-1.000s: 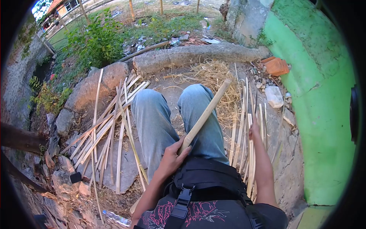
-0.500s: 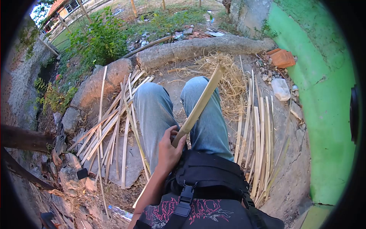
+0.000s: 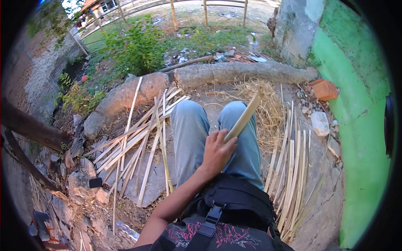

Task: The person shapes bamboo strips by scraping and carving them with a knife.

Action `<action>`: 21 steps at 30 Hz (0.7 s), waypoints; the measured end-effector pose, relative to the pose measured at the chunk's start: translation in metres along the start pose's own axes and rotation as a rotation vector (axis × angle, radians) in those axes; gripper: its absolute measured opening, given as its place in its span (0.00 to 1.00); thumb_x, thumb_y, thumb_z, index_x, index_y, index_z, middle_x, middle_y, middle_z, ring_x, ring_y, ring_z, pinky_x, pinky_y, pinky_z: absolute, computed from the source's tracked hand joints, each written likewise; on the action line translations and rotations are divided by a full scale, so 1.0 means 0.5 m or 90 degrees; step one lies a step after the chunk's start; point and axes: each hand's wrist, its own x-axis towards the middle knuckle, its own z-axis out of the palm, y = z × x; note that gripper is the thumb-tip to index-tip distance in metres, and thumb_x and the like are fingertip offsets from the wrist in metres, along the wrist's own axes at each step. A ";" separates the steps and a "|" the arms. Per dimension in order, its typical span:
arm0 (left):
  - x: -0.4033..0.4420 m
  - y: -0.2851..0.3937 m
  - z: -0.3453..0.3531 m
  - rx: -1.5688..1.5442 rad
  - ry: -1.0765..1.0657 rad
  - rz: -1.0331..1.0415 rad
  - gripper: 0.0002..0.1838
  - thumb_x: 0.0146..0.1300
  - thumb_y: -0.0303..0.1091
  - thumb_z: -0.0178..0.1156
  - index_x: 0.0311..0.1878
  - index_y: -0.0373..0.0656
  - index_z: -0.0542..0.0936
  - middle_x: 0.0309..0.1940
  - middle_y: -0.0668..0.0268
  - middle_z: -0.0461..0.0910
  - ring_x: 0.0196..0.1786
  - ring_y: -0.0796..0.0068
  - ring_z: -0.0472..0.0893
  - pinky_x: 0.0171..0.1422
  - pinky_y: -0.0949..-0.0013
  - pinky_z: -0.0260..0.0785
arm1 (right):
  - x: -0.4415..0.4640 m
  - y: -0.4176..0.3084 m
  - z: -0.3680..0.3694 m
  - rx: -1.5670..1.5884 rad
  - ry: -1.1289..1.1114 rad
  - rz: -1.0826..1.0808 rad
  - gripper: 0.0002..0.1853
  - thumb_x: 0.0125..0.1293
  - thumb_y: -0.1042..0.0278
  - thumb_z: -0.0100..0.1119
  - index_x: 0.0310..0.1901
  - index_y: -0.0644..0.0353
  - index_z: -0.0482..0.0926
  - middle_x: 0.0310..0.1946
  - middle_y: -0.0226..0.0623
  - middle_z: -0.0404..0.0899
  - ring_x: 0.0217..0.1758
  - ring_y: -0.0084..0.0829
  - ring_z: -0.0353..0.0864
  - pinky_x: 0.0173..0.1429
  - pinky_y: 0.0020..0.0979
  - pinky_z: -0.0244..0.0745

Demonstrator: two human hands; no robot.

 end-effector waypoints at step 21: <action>-0.015 -0.030 0.040 -0.077 0.033 0.010 0.08 0.52 0.25 0.66 0.35 0.39 0.77 0.39 0.60 0.75 0.46 0.59 0.74 0.52 0.60 0.68 | -0.004 0.007 -0.011 -0.068 0.018 -0.046 0.26 0.55 0.43 0.71 0.30 0.62 0.76 0.22 0.40 0.76 0.20 0.36 0.76 0.27 0.39 0.70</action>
